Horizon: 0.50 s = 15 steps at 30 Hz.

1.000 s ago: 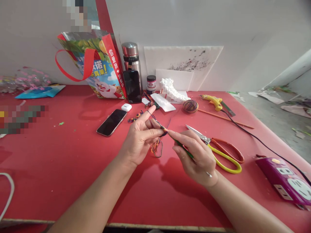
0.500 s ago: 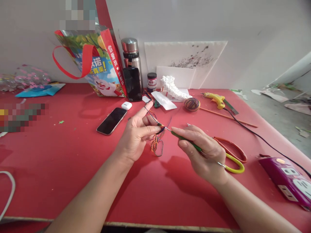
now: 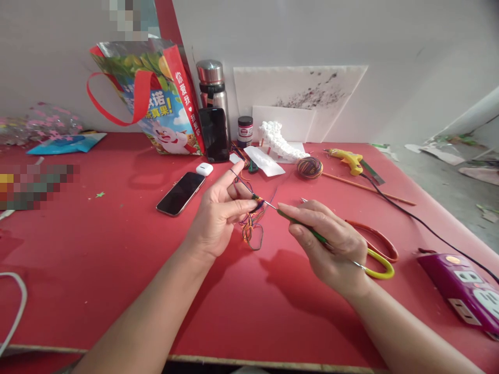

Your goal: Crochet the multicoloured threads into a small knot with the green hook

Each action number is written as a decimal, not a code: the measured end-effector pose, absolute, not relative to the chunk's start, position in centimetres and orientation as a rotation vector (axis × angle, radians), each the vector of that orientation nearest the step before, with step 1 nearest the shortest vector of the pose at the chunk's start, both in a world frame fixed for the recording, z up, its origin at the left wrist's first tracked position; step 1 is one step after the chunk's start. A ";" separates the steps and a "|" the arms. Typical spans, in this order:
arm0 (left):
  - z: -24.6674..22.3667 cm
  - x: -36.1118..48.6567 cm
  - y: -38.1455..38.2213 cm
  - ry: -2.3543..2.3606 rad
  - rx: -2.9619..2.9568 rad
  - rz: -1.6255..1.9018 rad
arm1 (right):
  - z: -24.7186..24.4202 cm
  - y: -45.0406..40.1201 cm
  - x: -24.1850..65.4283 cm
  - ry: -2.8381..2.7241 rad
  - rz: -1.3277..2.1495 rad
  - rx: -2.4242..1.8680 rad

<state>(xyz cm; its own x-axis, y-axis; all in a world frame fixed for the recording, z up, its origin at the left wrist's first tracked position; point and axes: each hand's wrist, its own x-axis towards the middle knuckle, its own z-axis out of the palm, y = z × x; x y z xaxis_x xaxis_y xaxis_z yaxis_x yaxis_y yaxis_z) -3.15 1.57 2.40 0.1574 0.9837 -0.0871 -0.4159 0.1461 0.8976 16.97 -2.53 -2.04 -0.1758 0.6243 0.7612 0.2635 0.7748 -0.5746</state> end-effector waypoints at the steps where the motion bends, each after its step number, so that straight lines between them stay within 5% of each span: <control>1: 2.4 -3.1 1.6 0.845 0.860 1.204 | -2.0 -2.5 17.0 -1.764 0.368 -0.694; 15: 2.8 -3.0 1.4 0.868 0.853 1.235 | -1.8 -2.5 16.9 -1.776 0.353 -0.696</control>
<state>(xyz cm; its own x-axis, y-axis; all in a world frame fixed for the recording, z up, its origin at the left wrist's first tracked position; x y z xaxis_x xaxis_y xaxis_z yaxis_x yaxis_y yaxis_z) -3.00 1.42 2.83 0.1194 0.9890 -0.0869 -0.4170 0.1294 0.8997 16.92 -2.55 -1.84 -0.1859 0.6167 0.7649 0.2772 0.7798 -0.5613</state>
